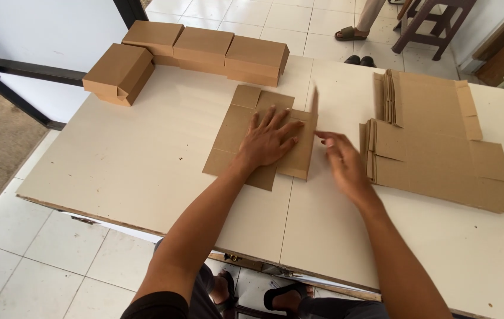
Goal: The person folds flat cardboard sheets into small rectangular boxes on a white table. They fold the side flaps, tuck the tabs, and close the top flaps to form finished boxes, then place the completed box with others on the table.
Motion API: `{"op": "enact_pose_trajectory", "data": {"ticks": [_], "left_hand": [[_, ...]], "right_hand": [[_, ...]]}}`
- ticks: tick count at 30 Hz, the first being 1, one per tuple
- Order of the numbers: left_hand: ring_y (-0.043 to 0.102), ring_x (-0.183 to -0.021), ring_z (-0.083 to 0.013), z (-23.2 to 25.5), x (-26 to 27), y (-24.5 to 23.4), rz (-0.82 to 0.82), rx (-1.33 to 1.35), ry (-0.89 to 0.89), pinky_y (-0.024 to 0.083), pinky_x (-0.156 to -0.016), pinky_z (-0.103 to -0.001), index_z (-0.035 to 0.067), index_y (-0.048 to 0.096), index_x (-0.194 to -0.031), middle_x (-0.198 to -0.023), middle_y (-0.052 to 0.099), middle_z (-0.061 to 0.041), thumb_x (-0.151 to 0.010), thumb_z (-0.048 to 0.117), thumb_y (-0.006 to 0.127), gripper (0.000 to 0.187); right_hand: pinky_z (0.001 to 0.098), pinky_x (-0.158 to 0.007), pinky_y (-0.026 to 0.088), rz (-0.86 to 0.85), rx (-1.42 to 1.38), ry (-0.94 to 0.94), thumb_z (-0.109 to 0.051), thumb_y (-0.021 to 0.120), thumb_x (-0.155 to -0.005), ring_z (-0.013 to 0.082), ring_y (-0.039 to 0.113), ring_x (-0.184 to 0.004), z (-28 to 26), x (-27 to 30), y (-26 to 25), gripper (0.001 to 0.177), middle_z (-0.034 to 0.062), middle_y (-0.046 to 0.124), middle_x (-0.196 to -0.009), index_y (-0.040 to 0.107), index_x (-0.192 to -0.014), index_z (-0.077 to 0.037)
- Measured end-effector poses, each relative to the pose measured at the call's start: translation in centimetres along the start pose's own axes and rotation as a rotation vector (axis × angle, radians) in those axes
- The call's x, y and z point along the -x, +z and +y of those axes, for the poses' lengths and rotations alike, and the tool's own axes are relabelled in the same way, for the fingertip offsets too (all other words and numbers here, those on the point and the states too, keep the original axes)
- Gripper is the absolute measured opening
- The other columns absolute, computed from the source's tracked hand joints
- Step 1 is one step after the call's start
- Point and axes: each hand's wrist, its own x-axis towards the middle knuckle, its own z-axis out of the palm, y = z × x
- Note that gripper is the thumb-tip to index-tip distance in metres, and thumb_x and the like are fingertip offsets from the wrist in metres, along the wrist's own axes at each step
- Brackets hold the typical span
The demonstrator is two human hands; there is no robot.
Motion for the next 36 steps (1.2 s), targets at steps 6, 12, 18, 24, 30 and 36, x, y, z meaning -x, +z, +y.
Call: {"op": "enact_pose_trajectory", "data": {"ticks": [6,12,18,24,30,36], "left_hand": [[0.007,-0.13,-0.0264,-2.4,0.0,1.2,-0.023,-0.045,0.081,0.007,-0.102,-0.051,0.01,0.04,-0.126,-0.136,0.028,-0.008,-0.074,0.027,0.06,0.059],[0.015,-0.129,-0.0254,-3.5,0.0,0.9,0.05,0.062,0.079,0.012,-0.102,-0.051,0.018,0.034,-0.129,-0.137,0.027,-0.004,-0.077,0.012,0.054,0.056],[0.019,-0.128,-0.0244,-4.4,-0.6,1.4,0.066,0.095,0.067,0.018,-0.101,-0.05,0.018,0.036,-0.128,-0.133,0.032,-0.005,-0.076,0.01,0.053,0.056],[0.02,-0.127,-0.0235,-4.6,-0.8,1.6,0.054,0.095,0.054,0.017,-0.101,-0.049,0.018,0.038,-0.126,-0.131,0.034,-0.005,-0.077,0.013,0.053,0.052],[0.022,-0.126,-0.022,-3.7,-0.1,0.4,0.061,0.119,0.019,0.019,-0.102,-0.048,0.018,0.04,-0.124,-0.13,0.035,-0.002,-0.08,0.014,0.048,0.044],[0.024,-0.125,-0.022,-3.5,-0.1,-0.2,0.061,0.173,0.015,0.02,-0.101,-0.049,0.019,0.042,-0.121,-0.128,0.035,0.001,-0.085,0.018,0.04,0.036]], "right_hand": [[0.0481,-0.095,0.026,-0.223,0.473,-0.061,-0.026,0.032,-0.09,0.0355,0.033,-0.118,1.3,-0.4,2.6,0.039,0.0172,0.035,-0.128,0.037,-0.128,-0.014],[0.0424,-0.102,0.014,-0.363,0.749,0.054,-0.035,0.022,-0.09,0.0273,0.02,-0.127,0.0,-0.3,3.2,0.045,0.0102,0.023,-0.138,0.025,-0.134,-0.022],[0.0456,-0.102,0.016,-0.384,0.727,0.052,-0.038,0.024,-0.09,0.0296,0.021,-0.126,0.7,-0.5,3.1,0.045,0.0113,0.026,-0.136,0.029,-0.132,-0.021],[0.0458,-0.1,0.023,-0.328,0.696,-0.004,-0.035,0.036,-0.088,0.0298,0.03,-0.122,1.9,-0.4,2.7,0.039,0.0111,0.038,-0.128,0.042,-0.124,-0.019],[0.034,-0.067,0.047,-0.091,0.473,-0.145,-0.013,0.052,-0.082,0.0258,0.062,-0.072,-0.9,0.3,0.6,0.015,0.0101,0.064,-0.077,0.065,-0.09,-0.01],[0.033,-0.063,0.046,0.125,0.272,-0.206,0.004,0.055,-0.078,0.0234,0.061,-0.063,-1.8,1.7,-3.7,0.015,0.0132,0.064,-0.08,0.063,-0.089,-0.002]]}}
